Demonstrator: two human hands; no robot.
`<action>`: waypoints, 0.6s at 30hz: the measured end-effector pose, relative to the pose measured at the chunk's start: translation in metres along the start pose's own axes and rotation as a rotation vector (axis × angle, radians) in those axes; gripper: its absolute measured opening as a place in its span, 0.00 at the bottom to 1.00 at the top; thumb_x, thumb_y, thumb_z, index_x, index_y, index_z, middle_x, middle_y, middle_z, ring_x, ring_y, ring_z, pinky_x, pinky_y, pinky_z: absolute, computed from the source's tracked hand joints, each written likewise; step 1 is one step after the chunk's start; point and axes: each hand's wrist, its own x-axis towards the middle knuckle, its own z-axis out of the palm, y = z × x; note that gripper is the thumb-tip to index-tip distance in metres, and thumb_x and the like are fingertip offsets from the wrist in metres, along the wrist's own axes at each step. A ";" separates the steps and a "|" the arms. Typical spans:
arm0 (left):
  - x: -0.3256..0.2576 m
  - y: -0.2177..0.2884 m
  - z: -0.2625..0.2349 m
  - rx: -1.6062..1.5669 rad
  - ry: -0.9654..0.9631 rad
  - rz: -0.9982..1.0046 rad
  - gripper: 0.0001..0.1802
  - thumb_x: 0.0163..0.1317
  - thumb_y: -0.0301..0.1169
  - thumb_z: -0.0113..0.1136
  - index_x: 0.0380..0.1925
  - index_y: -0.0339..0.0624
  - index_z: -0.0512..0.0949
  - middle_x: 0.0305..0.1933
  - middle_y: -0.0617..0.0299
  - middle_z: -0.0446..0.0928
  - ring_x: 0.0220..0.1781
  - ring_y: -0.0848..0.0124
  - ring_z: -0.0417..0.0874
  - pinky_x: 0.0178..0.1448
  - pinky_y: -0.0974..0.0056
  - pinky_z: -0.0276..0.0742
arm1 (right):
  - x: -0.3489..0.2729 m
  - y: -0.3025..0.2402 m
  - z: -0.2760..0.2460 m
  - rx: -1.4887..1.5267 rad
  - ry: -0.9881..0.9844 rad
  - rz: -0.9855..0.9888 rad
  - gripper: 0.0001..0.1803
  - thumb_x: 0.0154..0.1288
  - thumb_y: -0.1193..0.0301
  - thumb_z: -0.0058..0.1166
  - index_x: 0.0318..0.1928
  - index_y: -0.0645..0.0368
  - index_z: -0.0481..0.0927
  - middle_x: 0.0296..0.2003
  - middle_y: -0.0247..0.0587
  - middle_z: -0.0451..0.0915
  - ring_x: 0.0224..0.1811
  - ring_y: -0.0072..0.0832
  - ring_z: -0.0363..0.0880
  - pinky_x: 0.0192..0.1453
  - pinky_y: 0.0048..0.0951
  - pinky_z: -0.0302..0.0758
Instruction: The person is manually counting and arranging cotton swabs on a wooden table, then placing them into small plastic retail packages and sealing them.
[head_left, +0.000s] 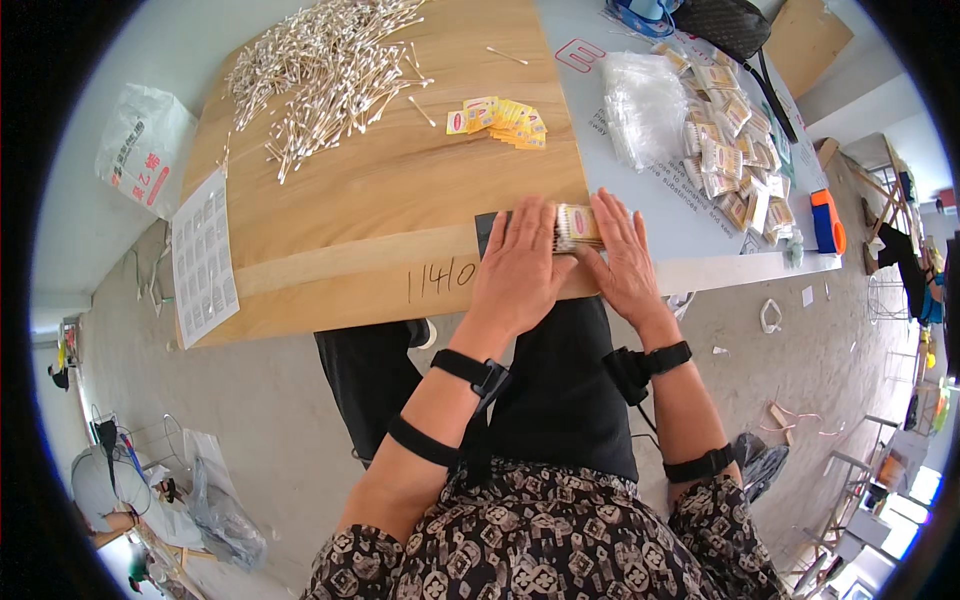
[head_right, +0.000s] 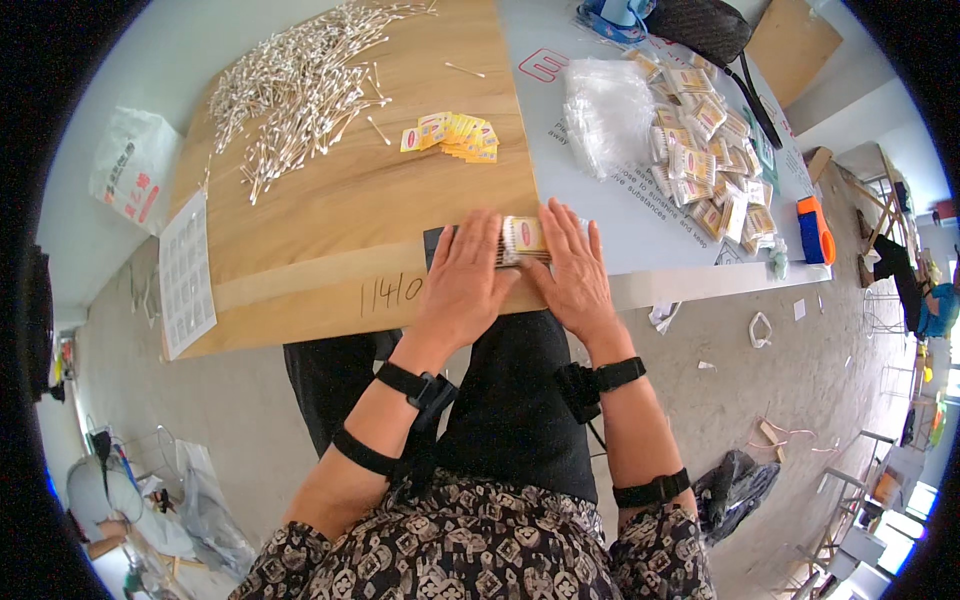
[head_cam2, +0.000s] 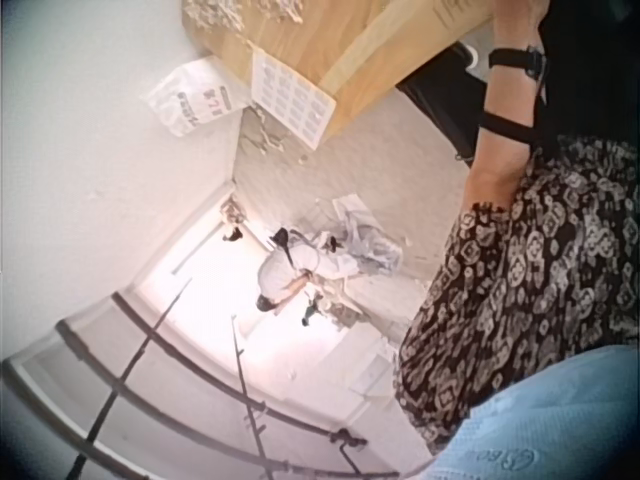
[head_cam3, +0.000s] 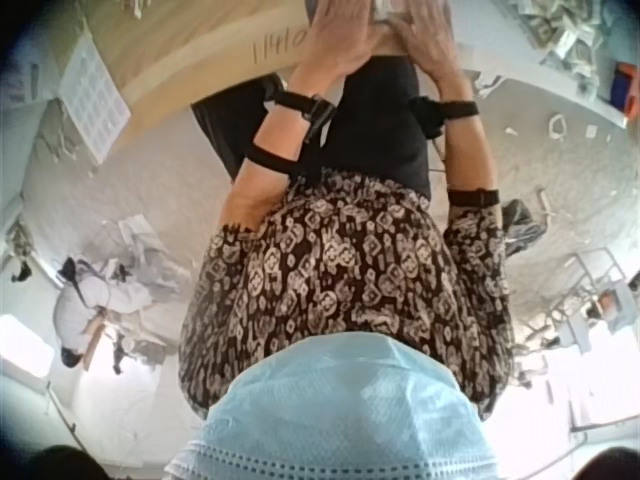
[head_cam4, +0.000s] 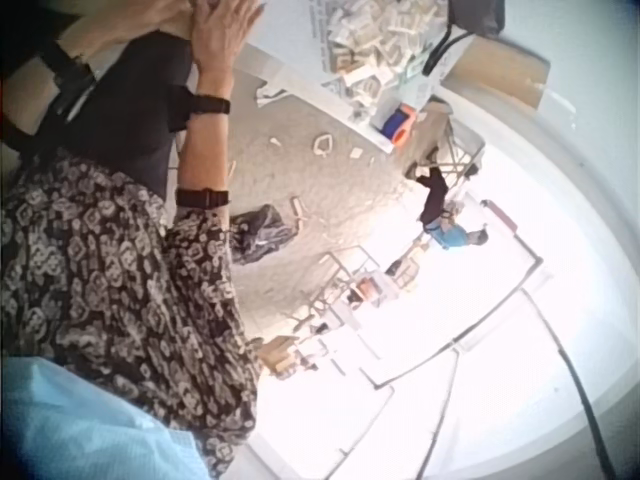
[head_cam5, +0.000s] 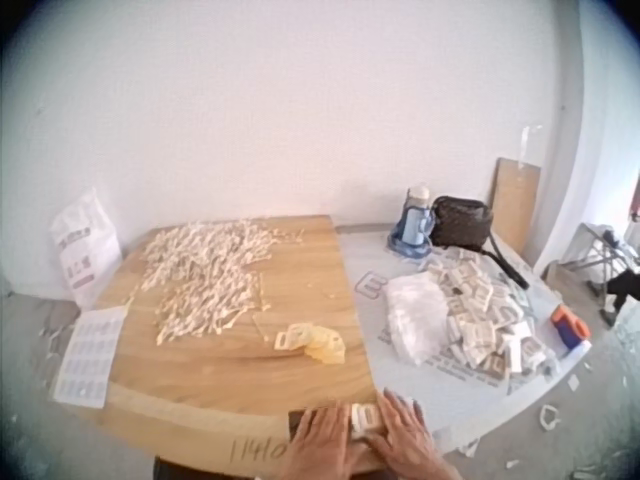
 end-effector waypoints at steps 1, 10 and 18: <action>0.000 -0.002 0.001 -0.144 0.063 -0.055 0.35 0.74 0.45 0.44 0.72 0.31 0.55 0.77 0.43 0.52 0.80 0.52 0.49 0.80 0.51 0.45 | -0.001 0.002 0.003 0.060 0.168 0.050 0.37 0.70 0.59 0.52 0.73 0.61 0.56 0.74 0.50 0.56 0.77 0.43 0.51 0.80 0.44 0.43; 0.028 0.004 0.023 -0.958 0.544 -0.271 0.31 0.78 0.40 0.40 0.69 0.25 0.55 0.73 0.35 0.59 0.75 0.52 0.61 0.75 0.58 0.57 | 0.026 0.004 0.027 1.819 0.533 0.781 0.18 0.70 0.63 0.58 0.47 0.68 0.80 0.37 0.39 0.82 0.37 0.26 0.81 0.42 0.30 0.81; 0.031 0.028 0.016 -1.056 0.495 -0.342 0.30 0.78 0.41 0.38 0.68 0.25 0.59 0.69 0.35 0.63 0.73 0.53 0.63 0.75 0.57 0.56 | 0.031 -0.009 0.028 1.614 0.625 0.729 0.12 0.69 0.69 0.57 0.41 0.68 0.83 0.35 0.35 0.82 0.35 0.22 0.78 0.44 0.24 0.76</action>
